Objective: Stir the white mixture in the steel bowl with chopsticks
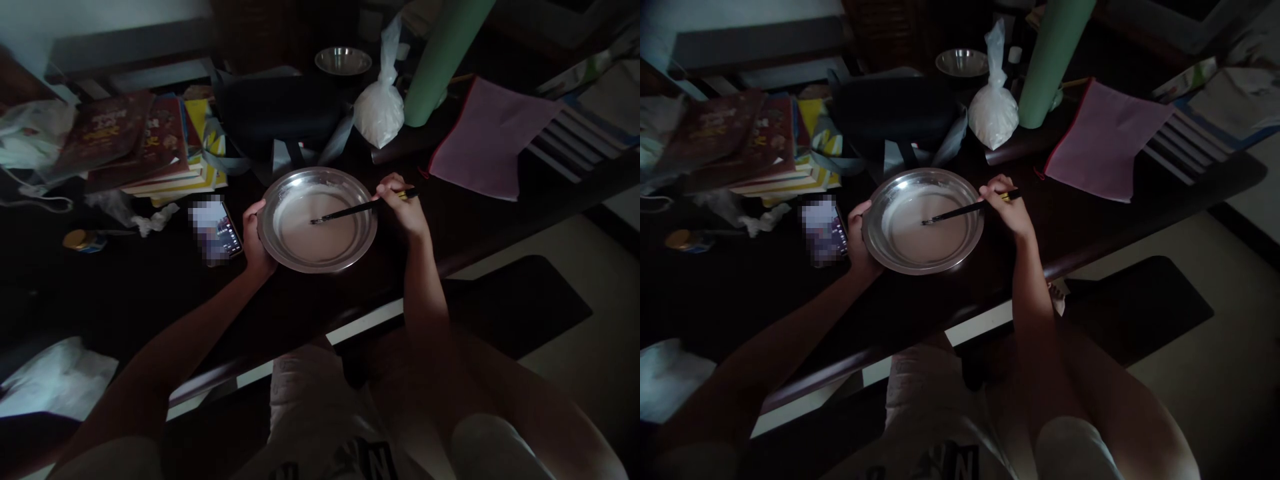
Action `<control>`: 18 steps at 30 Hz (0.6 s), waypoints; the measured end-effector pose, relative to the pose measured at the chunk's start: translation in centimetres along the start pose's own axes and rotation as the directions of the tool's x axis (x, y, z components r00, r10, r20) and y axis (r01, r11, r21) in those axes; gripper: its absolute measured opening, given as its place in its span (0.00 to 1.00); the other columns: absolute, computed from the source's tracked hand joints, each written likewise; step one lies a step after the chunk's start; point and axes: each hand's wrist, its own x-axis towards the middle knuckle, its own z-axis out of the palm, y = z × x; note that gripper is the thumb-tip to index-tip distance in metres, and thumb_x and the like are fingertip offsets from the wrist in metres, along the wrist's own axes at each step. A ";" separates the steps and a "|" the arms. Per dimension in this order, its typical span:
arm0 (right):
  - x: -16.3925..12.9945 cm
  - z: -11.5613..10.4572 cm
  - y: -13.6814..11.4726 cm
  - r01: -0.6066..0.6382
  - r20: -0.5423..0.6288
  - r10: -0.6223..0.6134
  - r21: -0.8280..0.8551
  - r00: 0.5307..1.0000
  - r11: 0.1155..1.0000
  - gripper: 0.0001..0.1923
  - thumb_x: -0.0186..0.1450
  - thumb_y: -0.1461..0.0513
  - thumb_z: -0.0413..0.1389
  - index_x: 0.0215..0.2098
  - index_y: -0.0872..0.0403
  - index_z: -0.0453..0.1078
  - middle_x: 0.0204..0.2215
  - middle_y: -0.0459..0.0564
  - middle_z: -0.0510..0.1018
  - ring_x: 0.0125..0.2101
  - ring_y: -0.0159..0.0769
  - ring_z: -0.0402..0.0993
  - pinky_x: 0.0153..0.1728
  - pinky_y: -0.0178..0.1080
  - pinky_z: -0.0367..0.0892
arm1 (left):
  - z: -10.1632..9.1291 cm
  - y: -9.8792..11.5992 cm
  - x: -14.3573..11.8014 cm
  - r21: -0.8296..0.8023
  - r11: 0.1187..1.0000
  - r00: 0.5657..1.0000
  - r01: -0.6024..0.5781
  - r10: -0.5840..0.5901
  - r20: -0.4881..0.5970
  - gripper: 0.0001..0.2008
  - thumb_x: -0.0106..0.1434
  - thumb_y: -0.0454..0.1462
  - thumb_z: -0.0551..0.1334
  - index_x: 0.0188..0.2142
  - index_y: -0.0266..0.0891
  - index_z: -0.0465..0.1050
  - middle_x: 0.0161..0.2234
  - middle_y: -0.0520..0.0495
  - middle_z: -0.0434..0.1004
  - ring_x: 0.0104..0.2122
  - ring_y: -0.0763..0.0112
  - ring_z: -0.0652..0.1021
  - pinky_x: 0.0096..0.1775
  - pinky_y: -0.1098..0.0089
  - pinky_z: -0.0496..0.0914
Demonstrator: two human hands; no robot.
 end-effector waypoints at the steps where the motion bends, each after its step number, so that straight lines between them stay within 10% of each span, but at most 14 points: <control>1: 0.0 -0.1 0.0 -0.002 -0.006 0.002 0.005 1.000 1.000 0.42 0.65 0.17 0.70 0.27 0.42 0.84 0.36 0.48 0.75 0.49 0.51 0.79 0.68 0.64 0.75 | -0.1 -0.1 0.0 0.006 1.000 1.000 -0.010 0.010 0.015 0.21 0.79 0.58 0.78 0.56 0.47 0.89 0.60 0.43 0.95 0.63 0.52 0.90 0.71 0.53 0.87; 18: -0.1 0.1 0.0 -0.006 0.027 0.007 -0.014 1.000 1.000 0.38 0.68 0.21 0.72 0.30 0.42 0.85 0.36 0.49 0.76 0.50 0.53 0.80 0.69 0.66 0.76 | 0.3 -0.4 -0.1 -0.007 1.000 1.000 -0.023 0.023 -0.007 0.22 0.79 0.59 0.77 0.57 0.46 0.88 0.59 0.41 0.94 0.61 0.51 0.90 0.69 0.51 0.87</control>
